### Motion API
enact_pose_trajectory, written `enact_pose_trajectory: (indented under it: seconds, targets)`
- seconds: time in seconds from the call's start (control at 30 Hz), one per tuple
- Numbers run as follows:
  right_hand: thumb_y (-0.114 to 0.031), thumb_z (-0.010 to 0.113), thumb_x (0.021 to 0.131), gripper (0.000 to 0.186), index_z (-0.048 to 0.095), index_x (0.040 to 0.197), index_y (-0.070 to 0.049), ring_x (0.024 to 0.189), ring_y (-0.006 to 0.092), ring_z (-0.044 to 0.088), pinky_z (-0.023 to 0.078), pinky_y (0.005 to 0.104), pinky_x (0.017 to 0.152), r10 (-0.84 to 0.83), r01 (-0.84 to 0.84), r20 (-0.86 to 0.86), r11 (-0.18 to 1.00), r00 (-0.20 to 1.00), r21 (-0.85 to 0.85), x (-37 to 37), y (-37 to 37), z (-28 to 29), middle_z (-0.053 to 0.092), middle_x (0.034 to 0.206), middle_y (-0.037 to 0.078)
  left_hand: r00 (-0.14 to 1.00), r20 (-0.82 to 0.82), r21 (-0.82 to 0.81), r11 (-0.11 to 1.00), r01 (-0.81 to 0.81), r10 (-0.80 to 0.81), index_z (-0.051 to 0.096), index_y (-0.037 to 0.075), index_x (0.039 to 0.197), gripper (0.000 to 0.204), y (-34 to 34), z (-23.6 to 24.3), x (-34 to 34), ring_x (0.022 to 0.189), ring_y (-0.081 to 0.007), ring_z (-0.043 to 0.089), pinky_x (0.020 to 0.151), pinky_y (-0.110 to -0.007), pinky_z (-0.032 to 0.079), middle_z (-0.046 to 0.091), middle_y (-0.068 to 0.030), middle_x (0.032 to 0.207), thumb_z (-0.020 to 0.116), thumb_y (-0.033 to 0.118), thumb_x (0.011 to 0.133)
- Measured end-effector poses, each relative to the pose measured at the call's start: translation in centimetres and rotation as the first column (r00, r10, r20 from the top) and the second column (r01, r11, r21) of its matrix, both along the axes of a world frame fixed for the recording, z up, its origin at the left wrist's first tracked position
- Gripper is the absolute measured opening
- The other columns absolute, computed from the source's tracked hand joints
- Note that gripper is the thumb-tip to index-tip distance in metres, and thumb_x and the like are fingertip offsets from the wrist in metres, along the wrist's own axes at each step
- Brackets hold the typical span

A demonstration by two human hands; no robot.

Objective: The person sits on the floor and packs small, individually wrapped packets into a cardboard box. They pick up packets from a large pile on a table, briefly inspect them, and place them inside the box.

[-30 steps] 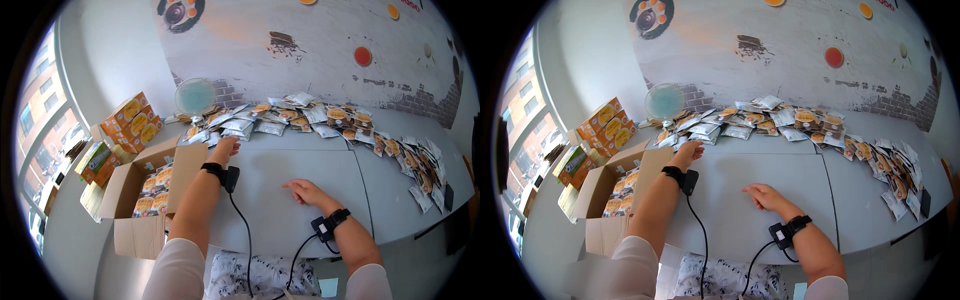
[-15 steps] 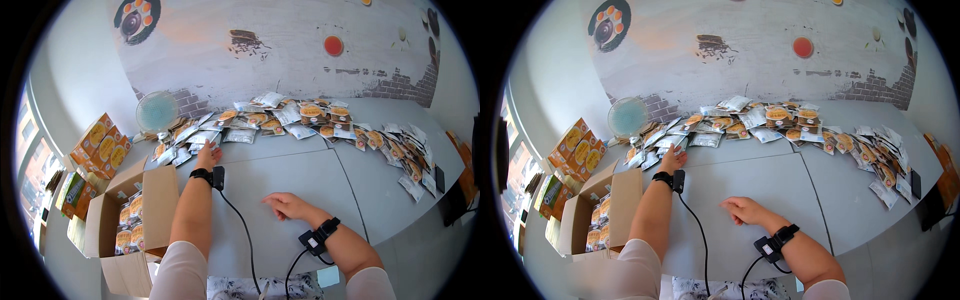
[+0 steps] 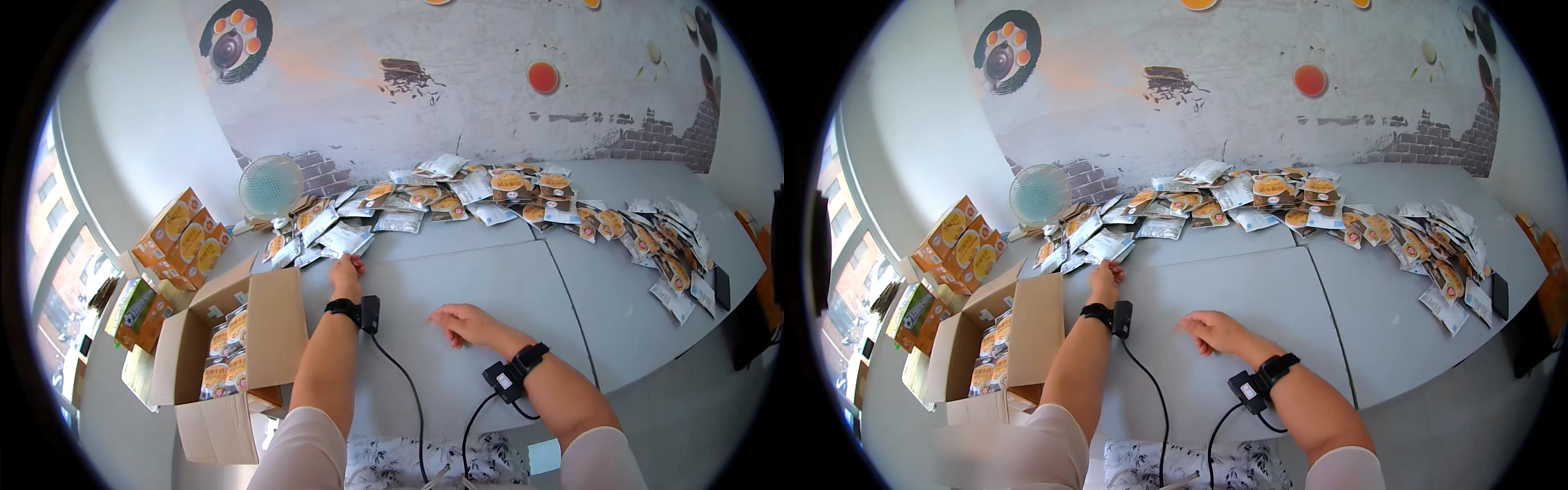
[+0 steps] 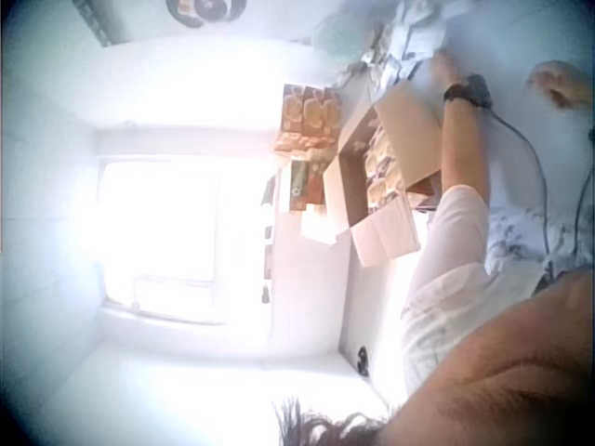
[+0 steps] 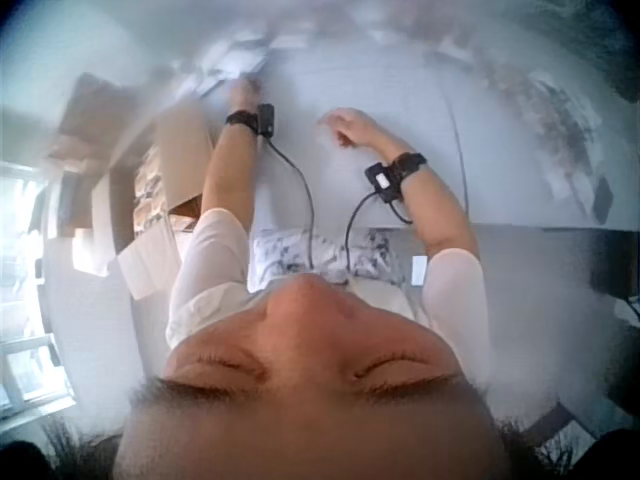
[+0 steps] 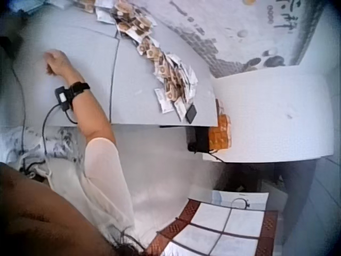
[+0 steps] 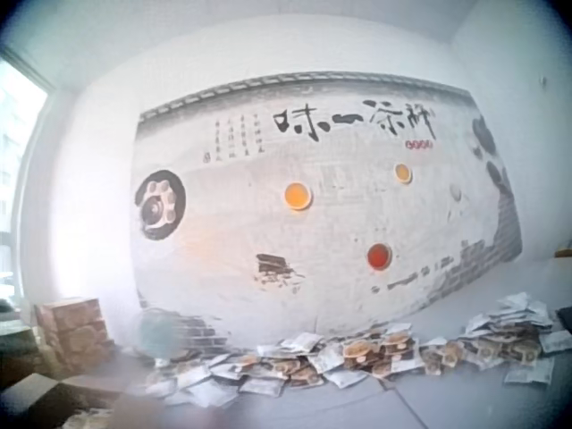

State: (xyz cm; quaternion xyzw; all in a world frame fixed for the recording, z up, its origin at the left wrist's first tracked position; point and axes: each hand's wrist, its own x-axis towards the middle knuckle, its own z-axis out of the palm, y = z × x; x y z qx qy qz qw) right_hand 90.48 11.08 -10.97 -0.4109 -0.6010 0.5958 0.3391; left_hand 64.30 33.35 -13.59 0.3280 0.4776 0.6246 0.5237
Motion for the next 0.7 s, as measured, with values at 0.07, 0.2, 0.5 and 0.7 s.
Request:
enact_pose_trajectory:
  seconds: [0.07,0.2,0.5,0.7]
  targets:
    - [-0.036,0.049,0.092,0.033,0.058,0.104,-0.006,0.052,0.0082,0.052,0.043,0.0218,0.047,-0.01,0.01,0.004,1.0,1.0,0.002,-0.1,0.3,-0.4,0.053,0.063,0.0,1.0,-0.019,-0.036,0.999,-0.014,0.013,0.058,0.001,0.08,0.022,-2.5,0.6,0.9,0.054,-0.0143,0.05,0.049,-0.026,0.044,0.049,-0.0024,0.061,0.048,0.02,0.086]
    - [-0.036,0.049,0.092,0.034,0.057,0.104,-0.006,0.053,0.0087,0.054,0.044,0.0219,0.047,-0.017,0.017,0.008,1.0,1.0,-0.001,-0.1,0.0,0.1,0.053,0.063,0.001,0.997,-0.056,-0.092,0.994,0.055,-0.06,0.06,0.0,0.085,0.02,-8.1,1.4,2.1,0.049,-0.0143,0.044,0.044,-0.028,0.037,0.041,-0.0006,0.057,0.05,0.017,0.083]
    - [-0.026,0.054,0.09,0.042,0.045,0.124,-0.004,0.056,0.0107,0.054,0.046,0.0233,0.05,-0.076,0.071,0.023,0.983,0.997,0.172,0.5,0.0,-0.5,0.054,0.07,0.004,0.945,0.126,-0.076,0.947,0.312,-0.302,0.058,0.001,0.078,0.021,-19.2,6.3,5.4,0.047,-0.0082,0.028,0.045,-0.024,0.028,0.029,0.0044,0.052,0.053,0.019,0.085]
    - [-0.02,0.071,0.076,0.068,0.035,0.131,-0.005,0.082,0.0181,0.057,0.047,0.0304,0.071,-0.288,0.214,0.037,0.786,0.957,0.58,0.3,0.3,-1.1,0.058,0.095,0.011,0.738,0.433,0.09,0.839,0.536,-0.518,0.058,0.001,0.077,0.022,-22.4,10.1,7.6,0.05,-0.008,0.032,0.047,-0.022,0.028,0.033,0.0041,0.052,0.053,0.02,0.087]
